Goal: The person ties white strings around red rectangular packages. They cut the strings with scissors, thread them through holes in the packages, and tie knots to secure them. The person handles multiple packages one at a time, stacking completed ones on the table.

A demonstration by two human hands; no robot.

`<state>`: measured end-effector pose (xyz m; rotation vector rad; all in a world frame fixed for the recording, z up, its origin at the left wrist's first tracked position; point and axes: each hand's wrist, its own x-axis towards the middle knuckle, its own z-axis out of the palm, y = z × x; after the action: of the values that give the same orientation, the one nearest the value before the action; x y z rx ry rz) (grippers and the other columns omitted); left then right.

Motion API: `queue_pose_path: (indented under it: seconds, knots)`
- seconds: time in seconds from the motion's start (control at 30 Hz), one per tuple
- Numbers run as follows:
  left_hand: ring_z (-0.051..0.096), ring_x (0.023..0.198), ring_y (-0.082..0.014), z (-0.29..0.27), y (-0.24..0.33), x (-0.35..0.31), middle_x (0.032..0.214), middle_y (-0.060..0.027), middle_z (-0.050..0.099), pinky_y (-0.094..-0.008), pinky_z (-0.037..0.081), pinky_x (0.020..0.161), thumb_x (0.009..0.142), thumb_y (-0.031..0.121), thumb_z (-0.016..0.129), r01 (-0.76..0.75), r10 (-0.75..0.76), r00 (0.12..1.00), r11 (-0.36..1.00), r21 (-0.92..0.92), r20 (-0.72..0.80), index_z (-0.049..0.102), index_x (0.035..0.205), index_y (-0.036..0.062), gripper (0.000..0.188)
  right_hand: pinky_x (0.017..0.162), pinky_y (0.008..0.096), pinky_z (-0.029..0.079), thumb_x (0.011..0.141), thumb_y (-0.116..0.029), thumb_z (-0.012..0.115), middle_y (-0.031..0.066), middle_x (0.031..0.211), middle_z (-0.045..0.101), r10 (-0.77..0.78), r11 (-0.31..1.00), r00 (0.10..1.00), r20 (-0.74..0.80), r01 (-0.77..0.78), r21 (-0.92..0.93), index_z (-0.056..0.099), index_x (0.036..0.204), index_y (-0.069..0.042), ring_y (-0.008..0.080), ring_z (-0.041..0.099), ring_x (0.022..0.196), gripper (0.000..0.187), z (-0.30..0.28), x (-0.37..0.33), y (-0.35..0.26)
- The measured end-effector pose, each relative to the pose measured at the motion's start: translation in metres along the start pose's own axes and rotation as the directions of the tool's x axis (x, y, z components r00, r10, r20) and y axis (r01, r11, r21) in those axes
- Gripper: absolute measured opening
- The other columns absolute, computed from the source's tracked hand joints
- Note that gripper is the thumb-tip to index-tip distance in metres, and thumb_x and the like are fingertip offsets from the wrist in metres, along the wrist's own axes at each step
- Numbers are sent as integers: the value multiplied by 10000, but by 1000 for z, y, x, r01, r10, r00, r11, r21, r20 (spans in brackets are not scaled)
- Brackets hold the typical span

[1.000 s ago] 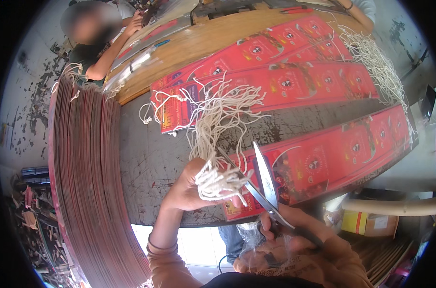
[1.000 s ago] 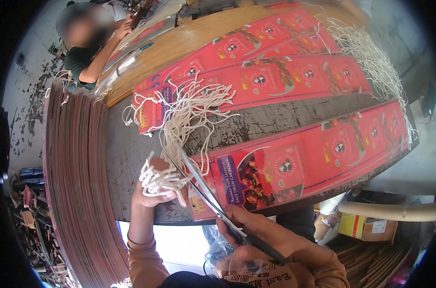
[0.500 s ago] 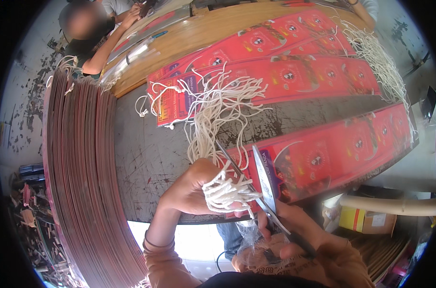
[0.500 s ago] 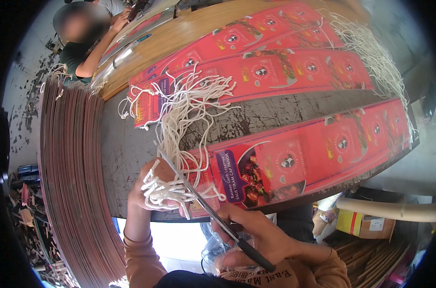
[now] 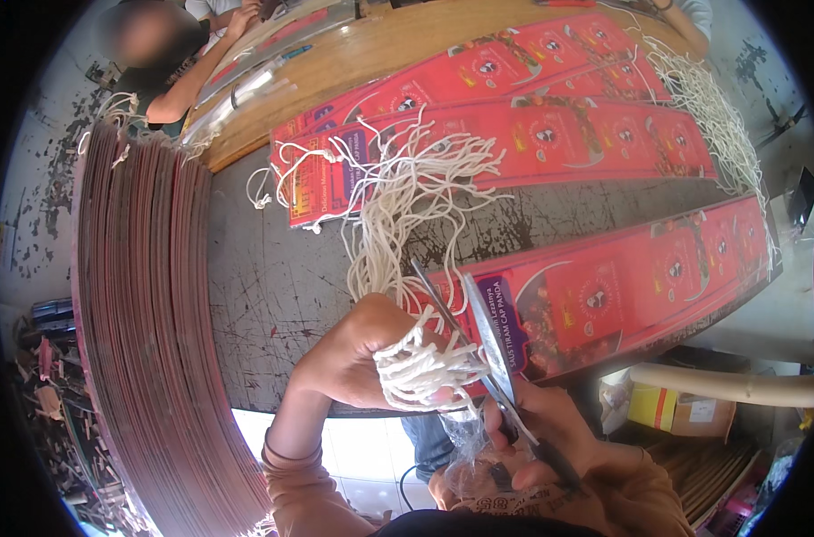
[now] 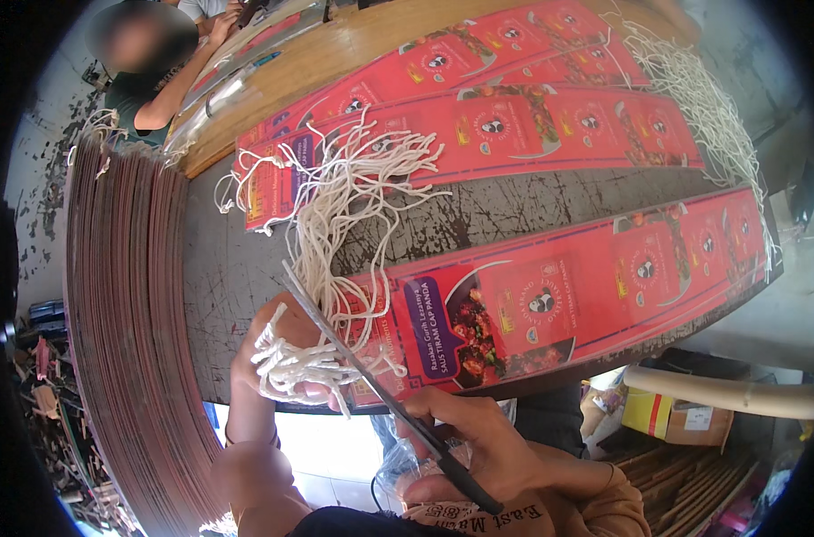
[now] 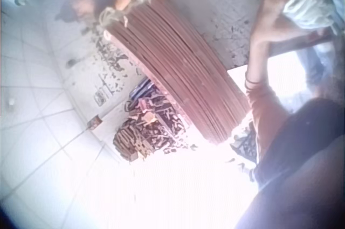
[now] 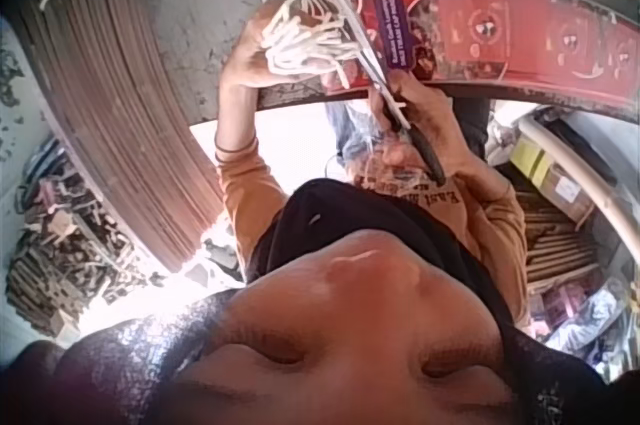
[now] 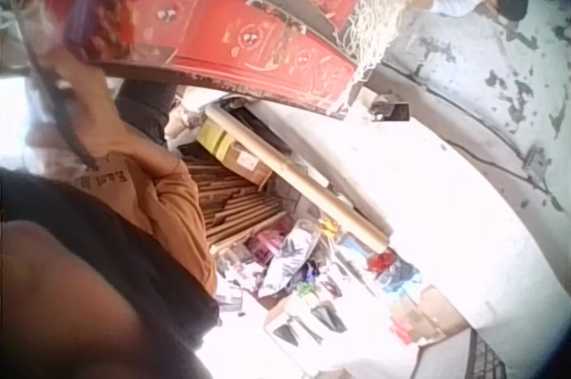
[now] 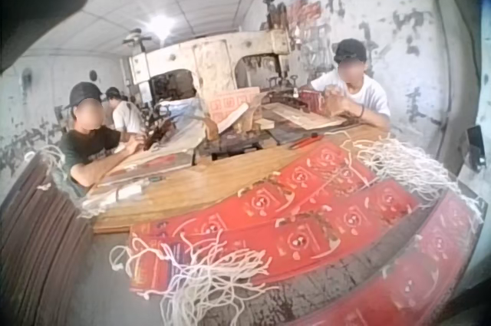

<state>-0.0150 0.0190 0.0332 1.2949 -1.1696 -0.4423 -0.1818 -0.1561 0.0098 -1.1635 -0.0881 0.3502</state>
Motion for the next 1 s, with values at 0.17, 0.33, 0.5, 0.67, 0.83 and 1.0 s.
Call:
queue_pose_path:
  seconds: [0.17, 0.33, 0.5, 0.67, 0.83, 1.0]
  knots:
    - [585, 524, -160, 0, 1, -1, 656, -16, 618, -269, 440, 506, 681, 183, 793, 37, -38, 999, 999, -34, -36, 618, 752, 61, 225, 583, 239, 429, 653, -223, 822, 41, 790, 545, 0, 1000, 1000, -25, -1, -29, 529, 1062, 25, 87, 526, 672, 561, 2, -2, 4]
    - [583, 526, -160, -1, -1, -6, 652, -17, 614, -270, 429, 499, 668, 185, 802, 83, -88, 993, 994, -73, -72, 614, 741, 66, 234, 545, 224, 425, 612, -225, 847, 43, 817, 570, -68, 997, 995, -73, 66, -40, 548, 1075, 23, 80, 537, 653, 605, 3, -2, 10]
    - [587, 544, -157, -1, -4, -9, 658, -17, 618, -271, 425, 505, 639, 174, 820, 57, -58, 995, 998, -12, -84, 621, 763, 68, 258, 526, 222, 421, 584, -263, 864, 38, 814, 573, -79, 995, 994, -77, 74, -63, 562, 1062, 15, 76, 534, 640, 631, 1, -4, 13]
    - [604, 581, -155, -7, -19, -22, 689, -29, 634, -274, 439, 544, 614, 152, 832, 1, 5, 999, 979, 202, -33, 636, 803, 56, 288, 512, 226, 411, 585, -332, 860, 35, 807, 568, -67, 997, 995, -68, 64, -45, 560, 1063, 11, 67, 524, 641, 660, -1, -5, 15]
    - [613, 648, -154, -9, -16, -27, 761, -35, 648, -270, 449, 598, 625, 116, 815, 216, -216, 976, 976, 14, -1, 632, 840, 46, 291, 496, 212, 394, 595, -360, 852, 26, 764, 565, -98, 995, 990, -101, 96, -31, 545, 1076, 17, 65, 522, 628, 683, 5, -3, 10]
    - [590, 697, -160, -3, -9, -7, 835, -70, 620, -275, 438, 594, 667, 202, 772, 278, -279, 960, 956, -92, 0, 600, 829, 12, 303, 482, 217, 399, 583, -377, 850, 32, 744, 565, -45, 998, 998, -53, 43, -38, 535, 1072, 23, 66, 528, 637, 706, 0, -5, 12]
